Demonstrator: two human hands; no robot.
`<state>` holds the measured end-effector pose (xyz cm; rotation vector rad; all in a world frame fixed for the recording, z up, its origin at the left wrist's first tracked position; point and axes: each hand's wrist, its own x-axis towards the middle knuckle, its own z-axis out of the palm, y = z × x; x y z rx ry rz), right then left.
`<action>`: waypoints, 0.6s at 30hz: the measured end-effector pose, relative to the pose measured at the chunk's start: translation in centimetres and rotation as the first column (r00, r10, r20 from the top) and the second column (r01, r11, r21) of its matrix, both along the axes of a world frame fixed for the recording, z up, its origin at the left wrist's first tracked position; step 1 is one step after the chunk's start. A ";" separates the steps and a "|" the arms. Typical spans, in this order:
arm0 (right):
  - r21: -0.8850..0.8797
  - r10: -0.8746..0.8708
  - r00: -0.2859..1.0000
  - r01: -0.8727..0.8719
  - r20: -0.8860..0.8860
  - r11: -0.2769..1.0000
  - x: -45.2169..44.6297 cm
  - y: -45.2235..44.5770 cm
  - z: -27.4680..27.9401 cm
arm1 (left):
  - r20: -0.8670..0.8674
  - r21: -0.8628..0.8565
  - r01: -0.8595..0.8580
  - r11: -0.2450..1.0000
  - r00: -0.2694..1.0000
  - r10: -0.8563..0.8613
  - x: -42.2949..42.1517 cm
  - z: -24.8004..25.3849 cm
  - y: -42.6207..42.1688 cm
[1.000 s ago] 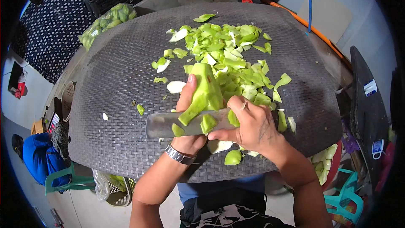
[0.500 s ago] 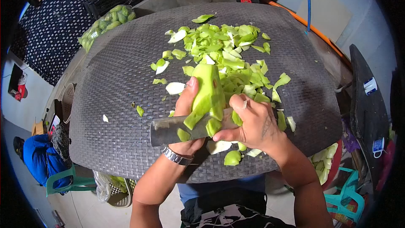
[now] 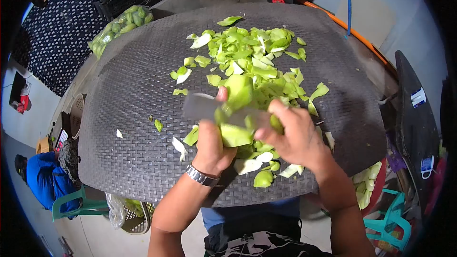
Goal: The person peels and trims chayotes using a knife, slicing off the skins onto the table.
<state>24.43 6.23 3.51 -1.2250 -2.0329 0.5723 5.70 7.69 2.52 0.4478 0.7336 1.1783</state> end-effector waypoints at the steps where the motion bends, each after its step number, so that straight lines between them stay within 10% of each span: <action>1: 0.071 0.035 0.998 -0.038 0.049 0.997 -0.2 -0.2 -0.8 | 0.025 0.071 0.087 0.994 0.996 -0.089 -0.3 -0.3 0.1; 18: 0.253 -0.103 0.992 0.081 0.073 0.964 1.9 1.7 -1.5 | 0.056 0.096 0.076 0.992 0.995 -0.082 -1.0 -2.7 -1.0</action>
